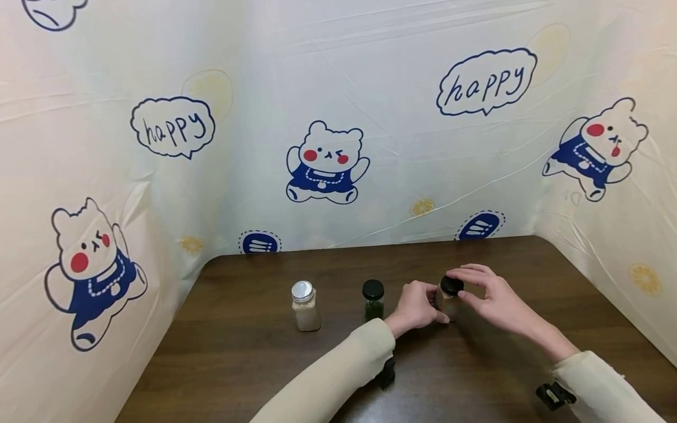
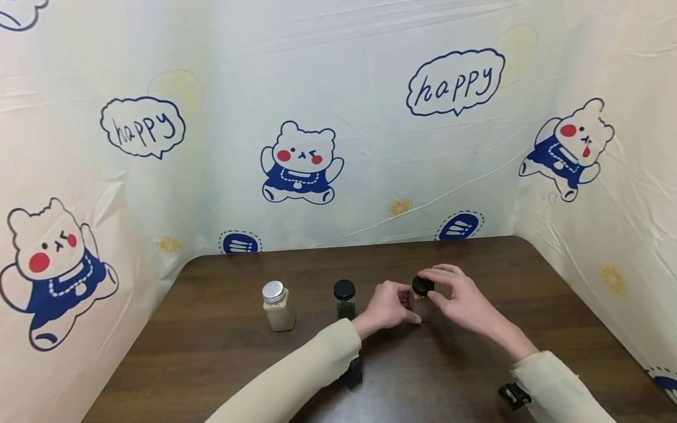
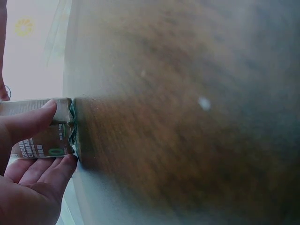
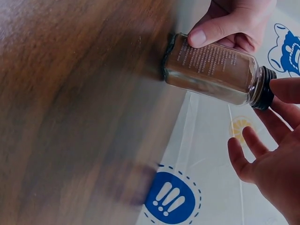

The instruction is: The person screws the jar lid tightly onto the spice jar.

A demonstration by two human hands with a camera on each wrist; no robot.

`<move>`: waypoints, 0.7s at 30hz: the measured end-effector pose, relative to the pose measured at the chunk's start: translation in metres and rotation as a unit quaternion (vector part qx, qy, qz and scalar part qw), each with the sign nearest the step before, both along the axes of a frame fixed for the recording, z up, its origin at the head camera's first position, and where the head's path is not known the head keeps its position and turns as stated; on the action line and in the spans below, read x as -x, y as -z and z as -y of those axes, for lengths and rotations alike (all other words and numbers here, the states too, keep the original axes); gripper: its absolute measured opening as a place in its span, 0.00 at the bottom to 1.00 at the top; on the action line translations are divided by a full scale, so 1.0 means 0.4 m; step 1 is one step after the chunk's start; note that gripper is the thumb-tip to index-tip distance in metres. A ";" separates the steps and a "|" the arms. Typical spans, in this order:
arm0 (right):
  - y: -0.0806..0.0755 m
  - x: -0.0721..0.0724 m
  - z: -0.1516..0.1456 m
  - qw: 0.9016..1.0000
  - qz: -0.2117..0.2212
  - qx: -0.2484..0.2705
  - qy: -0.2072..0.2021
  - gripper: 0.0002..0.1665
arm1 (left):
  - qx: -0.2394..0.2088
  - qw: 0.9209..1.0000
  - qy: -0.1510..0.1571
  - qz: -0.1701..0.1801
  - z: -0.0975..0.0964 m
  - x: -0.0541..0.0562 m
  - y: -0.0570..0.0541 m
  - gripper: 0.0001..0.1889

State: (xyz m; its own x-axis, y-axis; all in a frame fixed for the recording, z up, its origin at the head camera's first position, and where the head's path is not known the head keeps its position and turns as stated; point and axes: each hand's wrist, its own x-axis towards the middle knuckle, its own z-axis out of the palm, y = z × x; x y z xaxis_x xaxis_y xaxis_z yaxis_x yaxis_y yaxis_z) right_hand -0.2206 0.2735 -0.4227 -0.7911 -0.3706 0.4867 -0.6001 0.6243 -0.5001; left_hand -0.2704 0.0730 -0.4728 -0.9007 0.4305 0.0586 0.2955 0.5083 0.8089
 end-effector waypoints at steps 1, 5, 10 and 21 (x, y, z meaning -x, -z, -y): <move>0.000 0.000 0.000 1.000 0.000 -0.002 0.001 0.25 | 0.000 1.000 0.000 0.000 -0.001 0.000 0.000 0.27; -0.001 0.001 0.000 1.000 -0.004 -0.012 0.005 0.26 | 0.002 1.000 0.002 -0.003 -0.002 0.000 0.002 0.26; -0.003 0.002 0.001 1.000 -0.011 -0.017 0.009 0.27 | 0.007 1.000 0.001 -0.008 -0.004 0.001 0.002 0.26; 0.001 0.002 0.003 0.999 -0.017 -0.029 0.022 0.25 | 0.005 1.000 0.000 -0.004 -0.004 0.003 0.001 0.27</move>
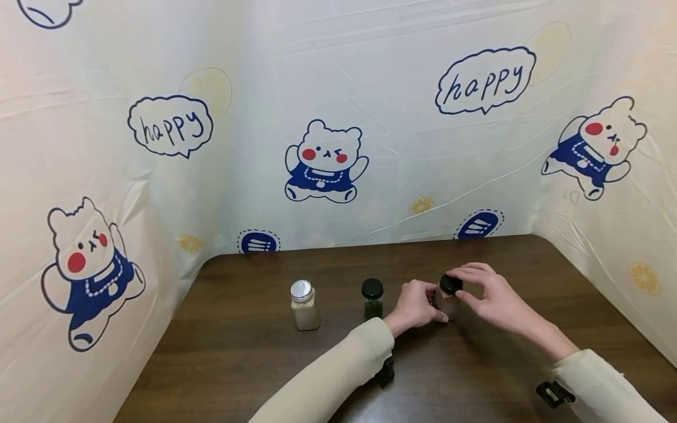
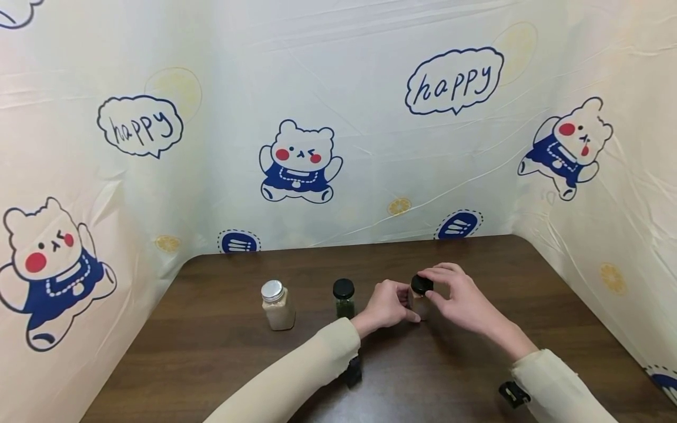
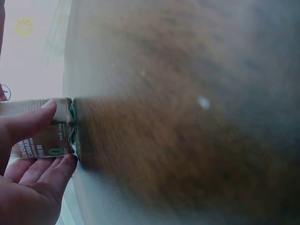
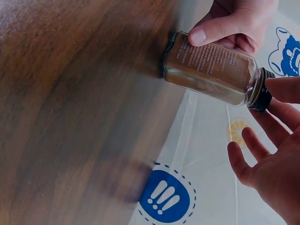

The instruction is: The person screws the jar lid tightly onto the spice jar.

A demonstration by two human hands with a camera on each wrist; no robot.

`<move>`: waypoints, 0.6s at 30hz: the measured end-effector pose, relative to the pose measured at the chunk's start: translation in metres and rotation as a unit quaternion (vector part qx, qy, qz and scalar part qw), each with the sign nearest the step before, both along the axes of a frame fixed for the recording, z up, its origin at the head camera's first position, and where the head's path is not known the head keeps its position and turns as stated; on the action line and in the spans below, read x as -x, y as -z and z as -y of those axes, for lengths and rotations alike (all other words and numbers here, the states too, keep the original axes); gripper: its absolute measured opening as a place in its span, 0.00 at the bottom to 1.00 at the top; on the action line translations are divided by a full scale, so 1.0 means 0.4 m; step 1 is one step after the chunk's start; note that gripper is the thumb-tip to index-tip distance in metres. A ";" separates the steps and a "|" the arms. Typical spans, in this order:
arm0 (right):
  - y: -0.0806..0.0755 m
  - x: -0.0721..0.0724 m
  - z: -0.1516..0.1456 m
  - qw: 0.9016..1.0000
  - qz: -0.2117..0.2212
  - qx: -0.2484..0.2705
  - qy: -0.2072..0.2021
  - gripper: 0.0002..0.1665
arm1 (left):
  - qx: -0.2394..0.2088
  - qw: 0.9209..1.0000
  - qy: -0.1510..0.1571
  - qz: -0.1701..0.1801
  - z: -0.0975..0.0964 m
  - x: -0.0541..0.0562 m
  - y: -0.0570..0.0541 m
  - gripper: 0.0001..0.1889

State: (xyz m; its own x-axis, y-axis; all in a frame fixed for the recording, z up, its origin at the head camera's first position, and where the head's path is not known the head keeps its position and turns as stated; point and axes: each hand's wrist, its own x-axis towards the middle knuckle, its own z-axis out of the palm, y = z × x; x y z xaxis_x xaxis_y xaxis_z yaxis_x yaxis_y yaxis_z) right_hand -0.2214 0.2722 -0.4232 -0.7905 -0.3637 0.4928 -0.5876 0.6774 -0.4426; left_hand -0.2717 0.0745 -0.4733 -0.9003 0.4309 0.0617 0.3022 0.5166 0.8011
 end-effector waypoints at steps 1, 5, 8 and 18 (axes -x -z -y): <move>-0.001 -0.001 0.001 1.000 0.000 -0.002 0.001 0.25 | 0.000 1.000 0.000 0.000 0.000 0.000 0.000 0.26; -0.003 0.000 0.003 1.000 -0.001 -0.006 0.004 0.24 | 0.000 1.000 0.000 0.001 0.000 -0.001 0.000 0.26; -0.005 0.000 0.005 1.000 -0.002 -0.008 0.008 0.23 | -0.001 1.000 -0.001 0.002 0.000 -0.001 -0.001 0.26; -0.006 -0.004 0.013 1.000 -0.004 -0.013 0.027 0.24 | -0.009 1.000 0.004 0.009 0.001 -0.007 -0.005 0.19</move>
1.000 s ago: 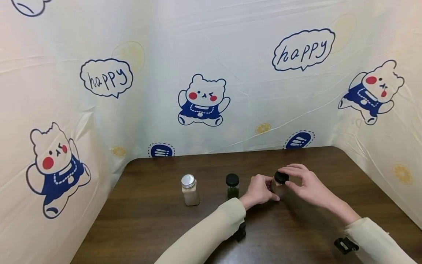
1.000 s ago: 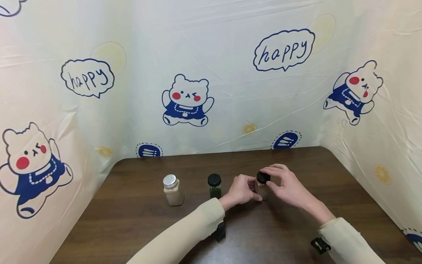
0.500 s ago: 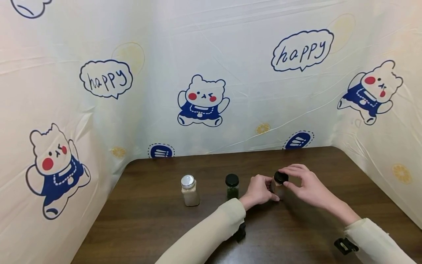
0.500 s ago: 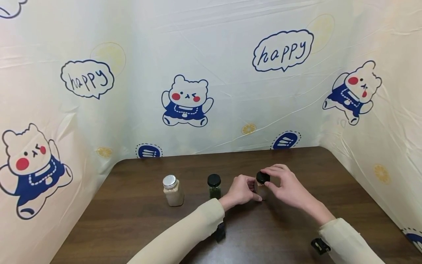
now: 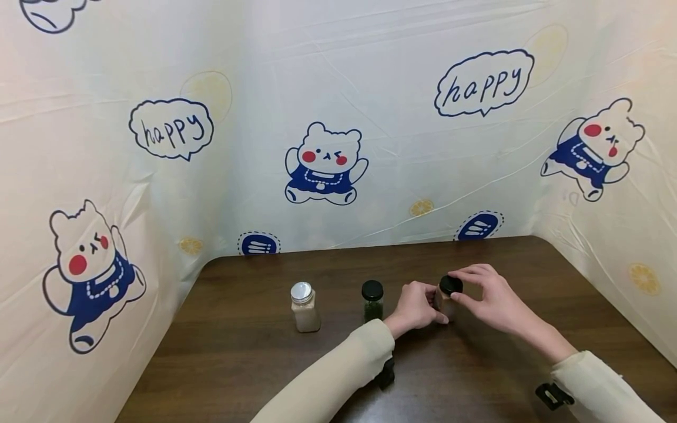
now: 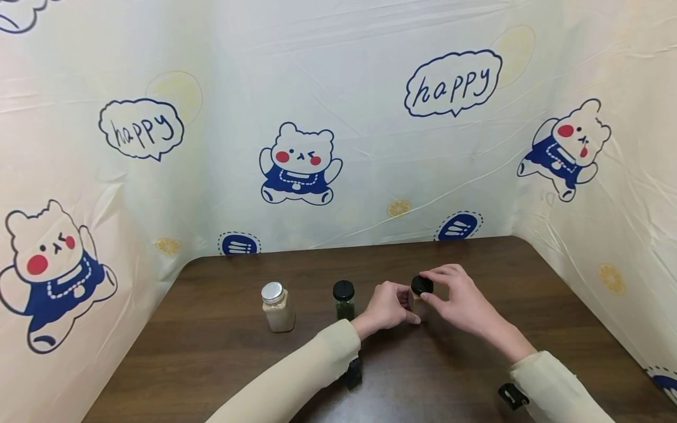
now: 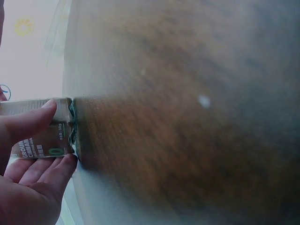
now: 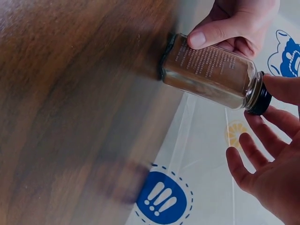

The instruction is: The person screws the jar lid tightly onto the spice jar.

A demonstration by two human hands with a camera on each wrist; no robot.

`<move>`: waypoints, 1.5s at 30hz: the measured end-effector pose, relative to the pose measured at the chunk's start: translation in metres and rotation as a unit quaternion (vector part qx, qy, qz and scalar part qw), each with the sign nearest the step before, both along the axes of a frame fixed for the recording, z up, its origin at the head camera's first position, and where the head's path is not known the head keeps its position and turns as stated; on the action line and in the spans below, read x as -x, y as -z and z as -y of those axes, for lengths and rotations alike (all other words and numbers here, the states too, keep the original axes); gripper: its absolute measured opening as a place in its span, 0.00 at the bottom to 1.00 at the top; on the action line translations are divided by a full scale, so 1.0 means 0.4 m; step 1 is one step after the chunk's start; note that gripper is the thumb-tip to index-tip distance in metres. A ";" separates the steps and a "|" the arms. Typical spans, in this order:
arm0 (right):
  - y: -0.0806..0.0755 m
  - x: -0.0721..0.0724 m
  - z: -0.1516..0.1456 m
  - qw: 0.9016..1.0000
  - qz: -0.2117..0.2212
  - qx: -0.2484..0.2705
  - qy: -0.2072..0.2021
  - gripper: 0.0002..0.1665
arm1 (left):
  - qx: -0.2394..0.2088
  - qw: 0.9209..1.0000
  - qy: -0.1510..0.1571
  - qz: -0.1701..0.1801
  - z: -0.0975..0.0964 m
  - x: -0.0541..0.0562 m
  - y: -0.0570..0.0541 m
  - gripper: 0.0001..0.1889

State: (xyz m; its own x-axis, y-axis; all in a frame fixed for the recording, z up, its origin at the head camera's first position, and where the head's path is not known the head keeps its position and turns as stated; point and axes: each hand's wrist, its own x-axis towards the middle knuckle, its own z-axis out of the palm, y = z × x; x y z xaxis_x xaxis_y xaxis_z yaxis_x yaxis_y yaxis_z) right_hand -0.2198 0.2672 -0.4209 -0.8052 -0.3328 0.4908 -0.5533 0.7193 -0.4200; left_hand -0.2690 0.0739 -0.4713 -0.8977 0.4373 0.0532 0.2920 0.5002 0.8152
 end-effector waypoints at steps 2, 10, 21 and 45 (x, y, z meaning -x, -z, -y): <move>0.000 -0.001 0.001 1.000 0.006 0.001 0.005 0.25 | 0.000 1.000 0.002 -0.001 0.000 -0.001 -0.001 0.17; 0.004 0.003 0.005 1.000 0.017 0.003 0.018 0.26 | 0.003 1.000 0.002 0.000 0.001 -0.002 -0.004 0.15; 0.007 0.002 0.000 1.000 -0.001 0.008 0.008 0.30 | 0.005 1.000 0.009 -0.010 0.003 0.000 0.004 0.13; 0.005 0.011 -0.017 0.996 0.035 0.054 -0.066 0.25 | 0.004 1.000 0.004 -0.007 0.001 0.003 0.003 0.21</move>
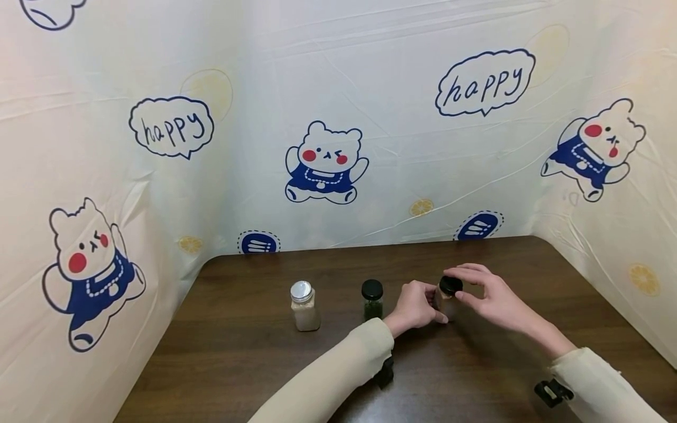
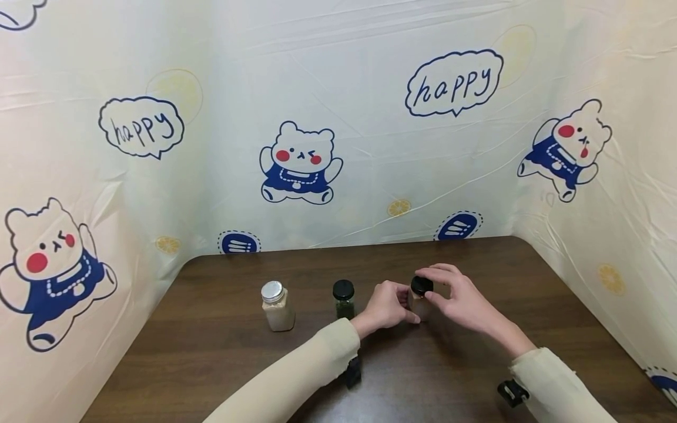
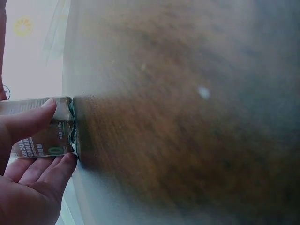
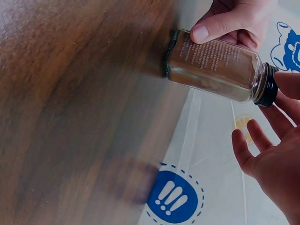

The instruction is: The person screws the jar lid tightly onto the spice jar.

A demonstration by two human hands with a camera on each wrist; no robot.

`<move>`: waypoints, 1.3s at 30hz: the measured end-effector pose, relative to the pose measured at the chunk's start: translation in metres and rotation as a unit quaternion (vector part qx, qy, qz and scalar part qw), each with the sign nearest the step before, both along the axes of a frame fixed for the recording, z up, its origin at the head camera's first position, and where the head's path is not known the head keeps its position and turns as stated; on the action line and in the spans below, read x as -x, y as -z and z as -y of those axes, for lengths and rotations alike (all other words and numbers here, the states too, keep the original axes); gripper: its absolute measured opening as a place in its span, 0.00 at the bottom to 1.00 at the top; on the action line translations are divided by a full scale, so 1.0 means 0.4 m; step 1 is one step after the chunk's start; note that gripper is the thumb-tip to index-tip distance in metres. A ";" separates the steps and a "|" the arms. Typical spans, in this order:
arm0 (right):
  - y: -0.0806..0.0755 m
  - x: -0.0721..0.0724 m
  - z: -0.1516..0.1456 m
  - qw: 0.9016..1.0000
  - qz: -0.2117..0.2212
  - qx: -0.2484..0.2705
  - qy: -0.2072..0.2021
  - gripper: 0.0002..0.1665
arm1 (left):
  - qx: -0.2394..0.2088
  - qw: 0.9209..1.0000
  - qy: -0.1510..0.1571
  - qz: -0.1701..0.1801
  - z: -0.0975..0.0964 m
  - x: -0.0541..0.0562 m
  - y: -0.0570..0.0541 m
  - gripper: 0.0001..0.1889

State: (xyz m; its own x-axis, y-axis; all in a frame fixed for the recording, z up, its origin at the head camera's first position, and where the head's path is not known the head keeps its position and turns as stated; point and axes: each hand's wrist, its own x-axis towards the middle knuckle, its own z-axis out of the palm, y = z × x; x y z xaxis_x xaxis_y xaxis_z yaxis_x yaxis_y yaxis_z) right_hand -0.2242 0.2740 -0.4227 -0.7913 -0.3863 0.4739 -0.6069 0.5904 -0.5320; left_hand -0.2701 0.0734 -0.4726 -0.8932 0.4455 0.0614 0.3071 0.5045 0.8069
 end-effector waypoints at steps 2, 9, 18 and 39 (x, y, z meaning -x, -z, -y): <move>0.001 0.001 0.000 1.000 -0.003 0.001 -0.003 0.25 | 0.000 1.000 0.000 0.001 0.000 0.000 0.001 0.21; 0.003 0.003 -0.001 1.000 -0.020 0.000 -0.010 0.24 | -0.001 1.000 0.002 -0.003 -0.001 0.001 0.004 0.21; 0.003 0.002 0.002 1.000 -0.018 -0.015 0.014 0.24 | 0.001 1.000 0.001 -0.004 -0.002 0.000 0.002 0.19; 0.004 -0.003 0.025 0.996 -0.001 -0.028 0.086 0.25 | 0.004 1.000 0.001 -0.002 -0.002 -0.008 -0.005 0.14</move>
State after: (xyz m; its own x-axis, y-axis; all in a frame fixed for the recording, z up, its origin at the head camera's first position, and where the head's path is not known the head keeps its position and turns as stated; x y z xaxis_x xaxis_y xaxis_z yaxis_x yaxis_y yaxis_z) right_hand -0.2230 0.2640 -0.4244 -0.8473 -0.2711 0.4568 -0.4951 0.7146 -0.4942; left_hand -0.2668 0.0741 -0.4707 -0.8919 0.4481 0.0610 0.3110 0.5098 0.8021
